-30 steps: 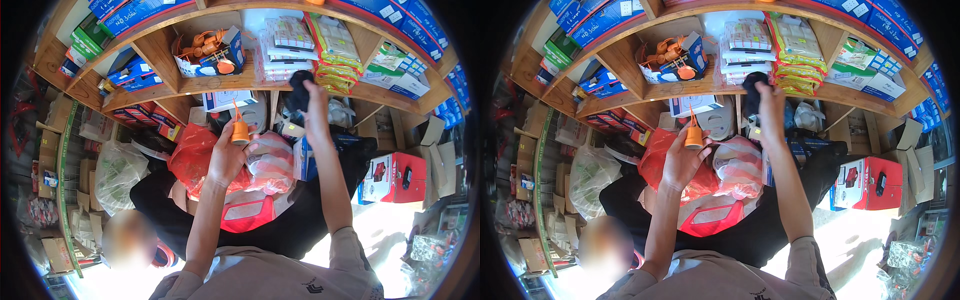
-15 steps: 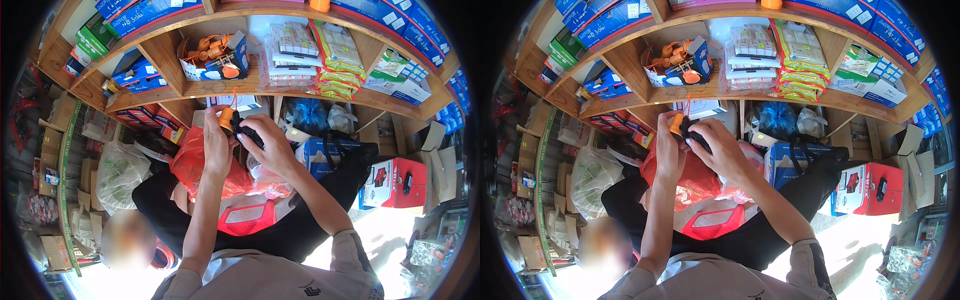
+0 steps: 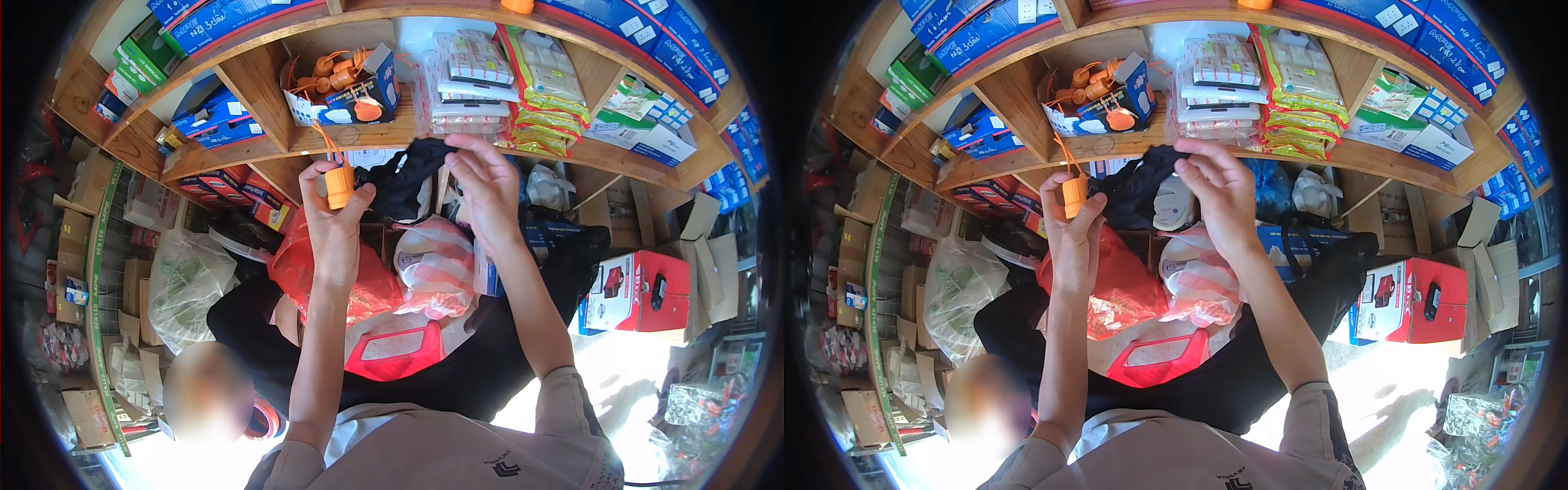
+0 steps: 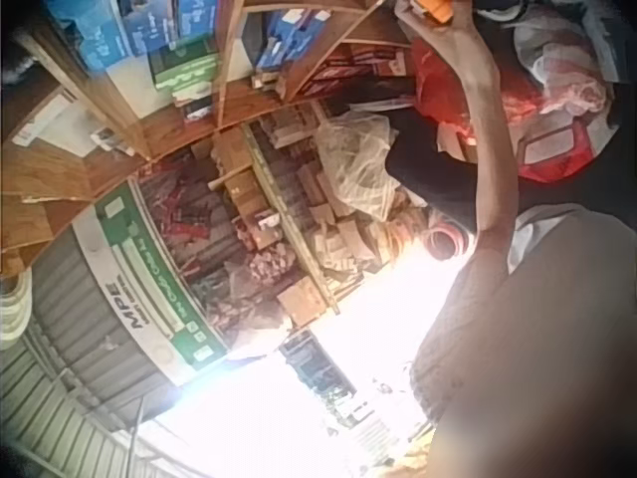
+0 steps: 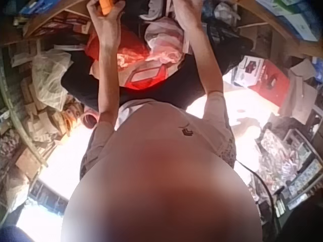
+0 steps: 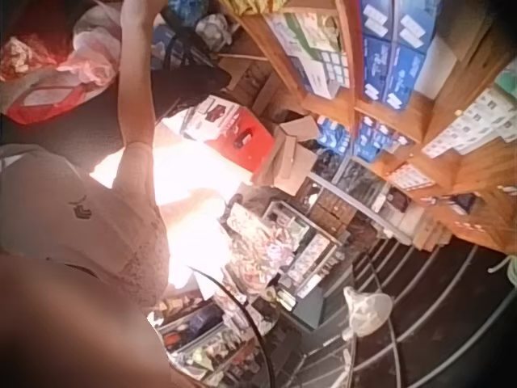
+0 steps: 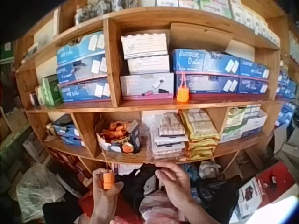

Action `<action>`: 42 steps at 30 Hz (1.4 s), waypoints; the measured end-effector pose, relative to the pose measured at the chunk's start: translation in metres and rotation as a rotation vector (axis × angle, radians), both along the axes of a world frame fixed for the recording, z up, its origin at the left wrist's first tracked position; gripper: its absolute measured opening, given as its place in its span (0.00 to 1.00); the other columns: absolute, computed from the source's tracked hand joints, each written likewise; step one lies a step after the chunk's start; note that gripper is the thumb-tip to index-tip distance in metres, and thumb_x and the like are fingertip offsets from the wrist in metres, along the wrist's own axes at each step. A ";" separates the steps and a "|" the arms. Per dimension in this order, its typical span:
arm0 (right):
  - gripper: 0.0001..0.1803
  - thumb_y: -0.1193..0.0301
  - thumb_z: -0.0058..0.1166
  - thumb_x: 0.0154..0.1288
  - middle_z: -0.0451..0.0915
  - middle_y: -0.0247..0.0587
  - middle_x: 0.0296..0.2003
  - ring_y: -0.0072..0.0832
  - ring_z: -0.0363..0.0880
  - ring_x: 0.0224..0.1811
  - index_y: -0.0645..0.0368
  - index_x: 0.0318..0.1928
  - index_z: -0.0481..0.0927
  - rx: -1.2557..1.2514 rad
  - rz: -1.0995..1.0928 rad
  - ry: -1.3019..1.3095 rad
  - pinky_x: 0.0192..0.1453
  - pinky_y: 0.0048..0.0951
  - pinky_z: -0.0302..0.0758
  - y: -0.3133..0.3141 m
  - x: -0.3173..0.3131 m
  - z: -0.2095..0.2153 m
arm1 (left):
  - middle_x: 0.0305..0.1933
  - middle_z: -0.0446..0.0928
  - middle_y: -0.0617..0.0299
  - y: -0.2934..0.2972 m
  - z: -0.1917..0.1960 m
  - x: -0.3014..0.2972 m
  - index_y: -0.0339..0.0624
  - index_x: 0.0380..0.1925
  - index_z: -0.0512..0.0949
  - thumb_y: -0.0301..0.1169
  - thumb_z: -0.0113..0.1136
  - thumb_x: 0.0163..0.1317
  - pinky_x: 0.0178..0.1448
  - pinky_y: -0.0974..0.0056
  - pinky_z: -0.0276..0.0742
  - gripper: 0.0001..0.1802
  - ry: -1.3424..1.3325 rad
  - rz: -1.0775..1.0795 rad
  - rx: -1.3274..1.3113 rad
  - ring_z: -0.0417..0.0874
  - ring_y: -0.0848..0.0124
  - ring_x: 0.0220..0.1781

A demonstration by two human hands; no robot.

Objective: Fitting a black fabric sleeve onto a small orange cylindrical device.

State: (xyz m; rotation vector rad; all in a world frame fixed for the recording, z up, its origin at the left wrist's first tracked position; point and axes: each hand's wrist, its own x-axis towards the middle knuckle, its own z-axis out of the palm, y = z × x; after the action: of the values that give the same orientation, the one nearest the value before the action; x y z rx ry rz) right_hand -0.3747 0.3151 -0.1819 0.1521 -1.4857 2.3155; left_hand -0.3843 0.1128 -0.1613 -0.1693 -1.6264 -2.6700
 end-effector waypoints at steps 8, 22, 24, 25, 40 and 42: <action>0.18 0.86 0.60 0.64 0.76 0.35 0.52 0.22 0.76 0.52 0.61 0.53 0.77 -0.149 0.192 0.074 0.57 0.28 0.77 -0.004 0.010 0.014 | 0.48 0.73 0.62 0.015 -0.015 0.007 0.50 0.56 0.62 0.23 0.71 0.62 0.51 0.68 0.76 0.30 0.094 0.003 -0.274 0.77 0.75 0.48; 0.13 0.76 0.71 0.58 0.73 0.37 0.29 0.22 0.76 0.28 0.59 0.32 0.75 0.739 -0.663 0.094 0.29 0.23 0.71 -0.011 0.006 0.007 | 0.38 0.74 0.63 0.041 0.021 0.010 0.49 0.55 0.60 0.15 0.67 0.60 0.39 0.73 0.74 0.31 0.218 -0.047 -0.192 0.76 0.79 0.37; 0.15 0.71 0.66 0.63 0.71 0.36 0.17 0.20 0.68 0.20 0.62 0.27 0.73 0.746 -0.466 -0.109 0.25 0.27 0.65 -0.016 0.006 0.000 | 0.41 0.73 0.62 0.048 0.022 0.014 0.48 0.55 0.61 0.16 0.66 0.61 0.45 0.72 0.74 0.29 0.243 -0.077 -0.204 0.76 0.78 0.41; 0.12 0.71 0.63 0.65 0.72 0.38 0.18 0.20 0.69 0.20 0.63 0.28 0.75 0.765 -0.253 -0.160 0.26 0.28 0.66 -0.013 0.005 -0.006 | 0.41 0.73 0.62 0.053 0.022 0.015 0.48 0.55 0.61 0.16 0.67 0.61 0.45 0.72 0.75 0.30 0.292 -0.073 -0.246 0.76 0.78 0.41; 0.20 0.73 0.59 0.66 0.81 0.33 0.45 0.20 0.79 0.46 0.61 0.58 0.74 0.256 -0.084 0.098 0.54 0.26 0.77 -0.011 0.002 -0.008 | 0.48 0.74 0.53 0.056 0.012 0.056 0.48 0.56 0.59 0.18 0.68 0.62 0.45 0.70 0.79 0.31 0.358 -0.298 -0.297 0.78 0.73 0.47; 0.18 0.74 0.51 0.72 0.82 0.35 0.47 0.25 0.82 0.49 0.60 0.60 0.73 -0.005 0.085 -0.103 0.58 0.30 0.78 0.001 0.005 -0.014 | 0.49 0.75 0.51 0.056 0.016 0.062 0.48 0.56 0.59 0.17 0.67 0.62 0.50 0.67 0.79 0.30 0.278 -0.360 -0.070 0.79 0.71 0.49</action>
State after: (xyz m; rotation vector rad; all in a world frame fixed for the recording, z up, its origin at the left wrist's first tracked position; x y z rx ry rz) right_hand -0.3695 0.3163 -0.1959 0.0975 -1.5505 2.4282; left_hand -0.3228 0.1684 -0.1454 -0.8703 -1.7353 -2.6640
